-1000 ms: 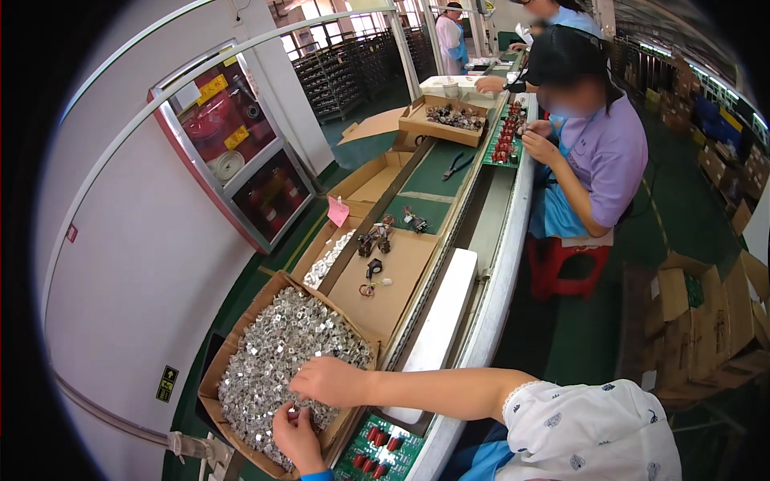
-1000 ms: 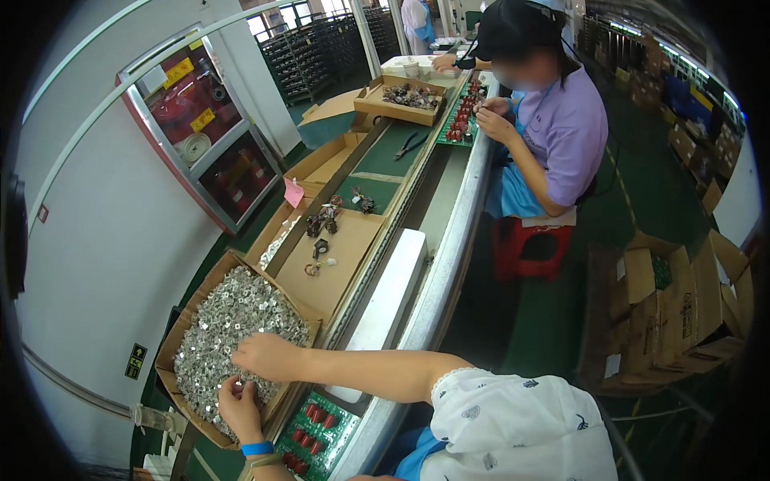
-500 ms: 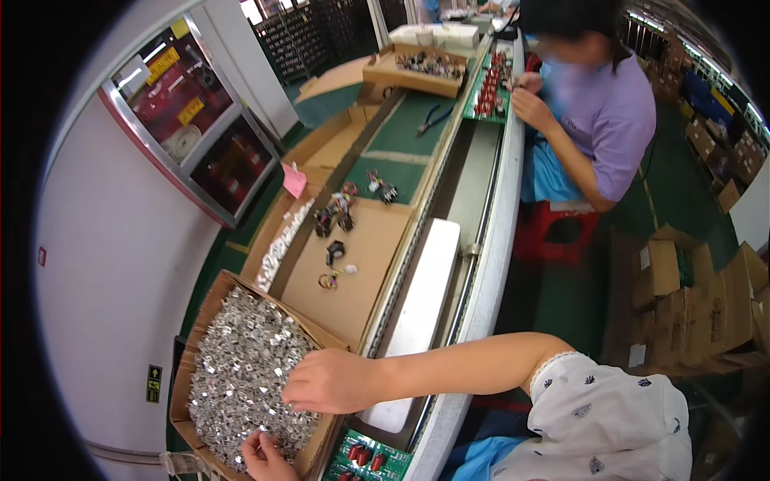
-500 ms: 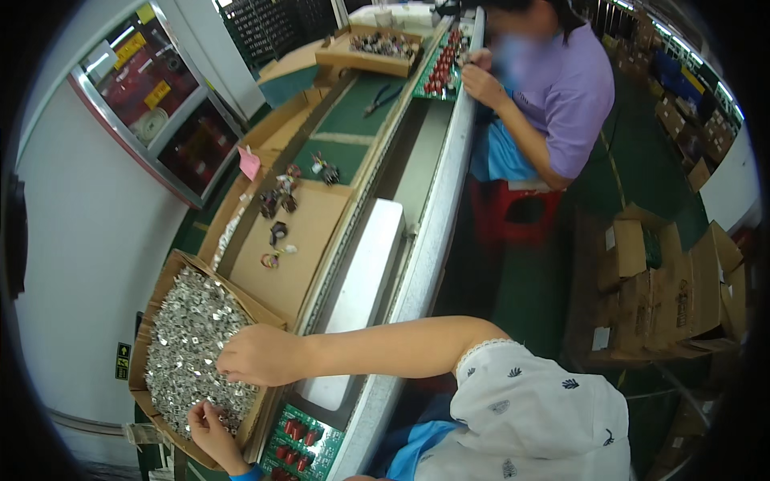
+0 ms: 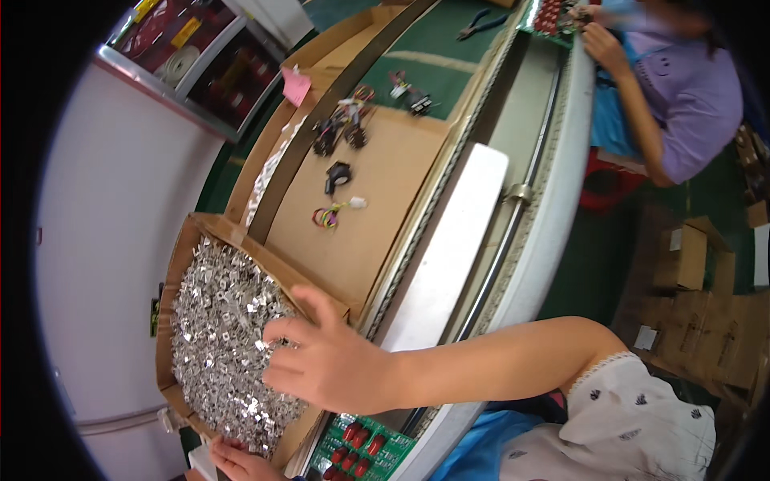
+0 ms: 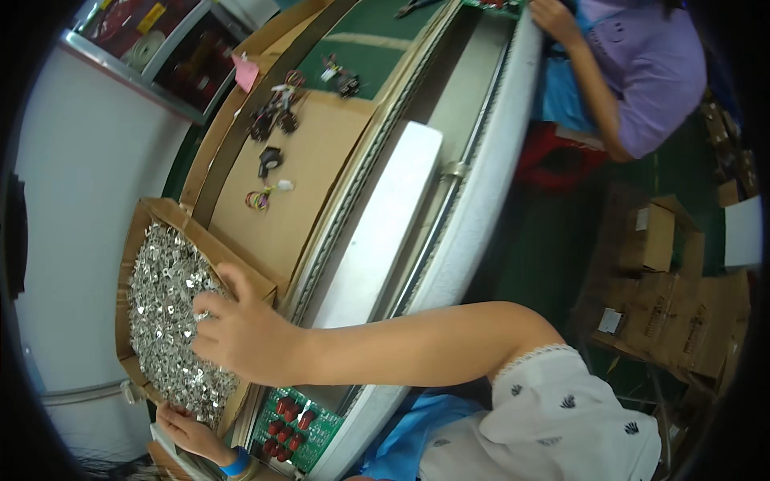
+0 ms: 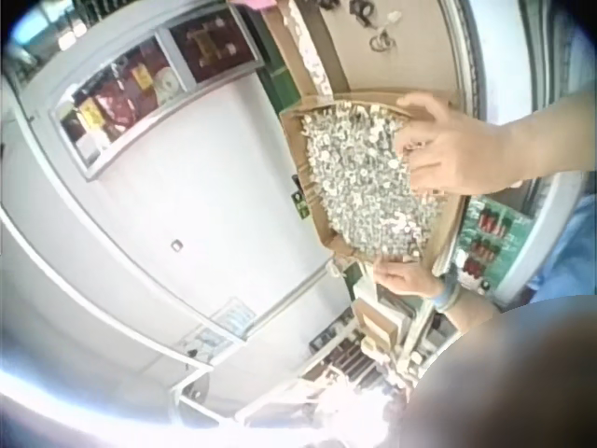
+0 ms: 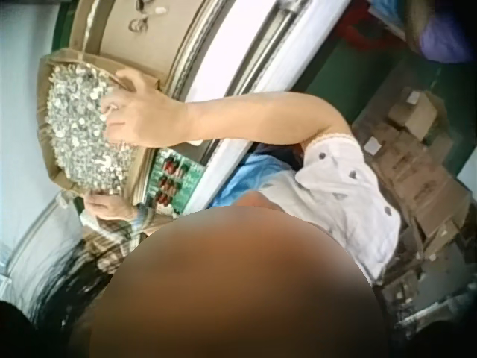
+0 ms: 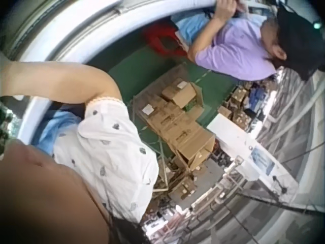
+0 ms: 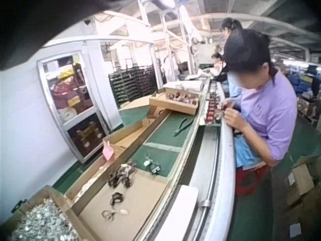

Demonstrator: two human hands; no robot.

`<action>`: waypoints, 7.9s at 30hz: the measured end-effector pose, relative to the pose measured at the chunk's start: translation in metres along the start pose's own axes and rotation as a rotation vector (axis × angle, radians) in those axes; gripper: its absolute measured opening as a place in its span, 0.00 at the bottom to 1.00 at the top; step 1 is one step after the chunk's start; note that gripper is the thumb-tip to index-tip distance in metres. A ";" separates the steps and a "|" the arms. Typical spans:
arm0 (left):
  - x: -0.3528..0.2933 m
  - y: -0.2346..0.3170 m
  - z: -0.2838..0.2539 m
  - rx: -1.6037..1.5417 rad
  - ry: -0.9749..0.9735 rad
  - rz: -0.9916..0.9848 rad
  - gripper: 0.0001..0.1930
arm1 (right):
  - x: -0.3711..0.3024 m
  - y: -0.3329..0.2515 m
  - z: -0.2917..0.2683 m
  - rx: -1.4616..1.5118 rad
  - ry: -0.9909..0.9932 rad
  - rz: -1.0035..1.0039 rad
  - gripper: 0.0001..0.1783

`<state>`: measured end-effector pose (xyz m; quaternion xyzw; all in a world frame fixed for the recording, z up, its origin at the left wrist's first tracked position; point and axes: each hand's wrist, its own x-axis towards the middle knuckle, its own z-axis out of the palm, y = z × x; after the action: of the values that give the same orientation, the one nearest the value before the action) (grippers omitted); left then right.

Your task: The person assembles electronic circuit boards on a factory assembly line. They pick small white plastic components from a cardboard box and insert them into slots on the green PCB. They also handle black circular components with wires, connecting them to the board. The person works continuously on the same board throughout the clip.

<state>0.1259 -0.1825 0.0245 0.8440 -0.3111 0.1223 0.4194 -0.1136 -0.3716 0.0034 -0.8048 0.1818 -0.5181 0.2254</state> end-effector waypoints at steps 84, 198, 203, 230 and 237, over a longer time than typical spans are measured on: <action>0.025 -0.192 -0.071 -0.854 -0.119 -0.467 0.31 | 0.062 0.083 0.088 -0.187 -0.662 0.092 0.09; -0.117 -0.039 -0.116 0.019 -0.609 0.237 0.08 | -0.028 -0.146 0.034 -0.112 -0.589 -0.173 0.14; -0.112 -0.038 -0.114 -0.024 -0.640 0.221 0.07 | -0.023 -0.155 0.021 0.581 -0.666 0.193 0.08; -0.074 0.001 -0.126 -0.134 -0.514 0.154 0.08 | -0.052 -0.223 0.039 2.076 -0.440 -0.012 0.10; -0.023 0.041 -0.069 -0.136 -0.488 0.341 0.04 | 0.016 -0.126 0.034 0.306 -0.468 -0.112 0.05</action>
<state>0.0863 -0.1370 0.0822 0.7541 -0.5473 -0.0368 0.3612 -0.0692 -0.2690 0.0728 -0.8680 -0.0004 -0.3511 0.3512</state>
